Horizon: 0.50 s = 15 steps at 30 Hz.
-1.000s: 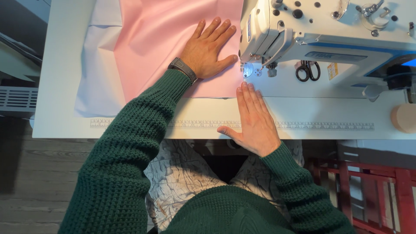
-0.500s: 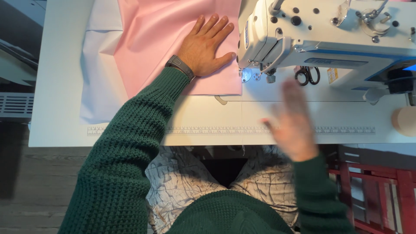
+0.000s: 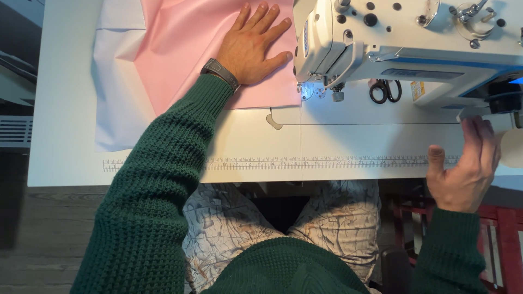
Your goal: Sewing pieces of pink and black leather/fabric together using an industrial sewing machine and trimming with scissors.
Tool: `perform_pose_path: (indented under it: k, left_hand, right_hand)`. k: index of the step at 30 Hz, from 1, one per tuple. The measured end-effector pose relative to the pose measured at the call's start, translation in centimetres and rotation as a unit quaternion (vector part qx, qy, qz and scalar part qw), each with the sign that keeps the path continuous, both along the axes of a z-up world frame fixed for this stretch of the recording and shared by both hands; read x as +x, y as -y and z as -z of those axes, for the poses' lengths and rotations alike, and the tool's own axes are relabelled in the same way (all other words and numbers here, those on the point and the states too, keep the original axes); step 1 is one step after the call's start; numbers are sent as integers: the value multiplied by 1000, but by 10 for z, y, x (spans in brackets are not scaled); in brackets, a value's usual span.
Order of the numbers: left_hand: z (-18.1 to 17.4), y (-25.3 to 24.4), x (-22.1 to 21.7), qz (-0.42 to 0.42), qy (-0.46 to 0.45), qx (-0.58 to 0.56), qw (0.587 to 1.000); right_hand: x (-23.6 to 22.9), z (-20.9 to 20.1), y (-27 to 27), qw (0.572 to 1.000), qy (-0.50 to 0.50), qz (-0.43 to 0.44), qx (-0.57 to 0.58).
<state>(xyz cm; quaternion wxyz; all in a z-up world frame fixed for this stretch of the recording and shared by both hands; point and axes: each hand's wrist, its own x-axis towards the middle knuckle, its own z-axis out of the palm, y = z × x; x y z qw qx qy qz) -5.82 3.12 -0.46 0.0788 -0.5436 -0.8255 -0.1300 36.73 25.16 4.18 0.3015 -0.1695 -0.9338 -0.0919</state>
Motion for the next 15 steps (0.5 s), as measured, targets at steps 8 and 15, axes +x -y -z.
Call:
perform_pose_path:
  k: [8,15]
  left_hand:
    - [-1,-5,-9,15,-3,32,999]
    - [-3,-7,-14,16,-33,77,996]
  right_hand:
    - [-6,-7,11,999,-15,-20,-34]
    - [-9,-3,17,996,-28,-30,-78]
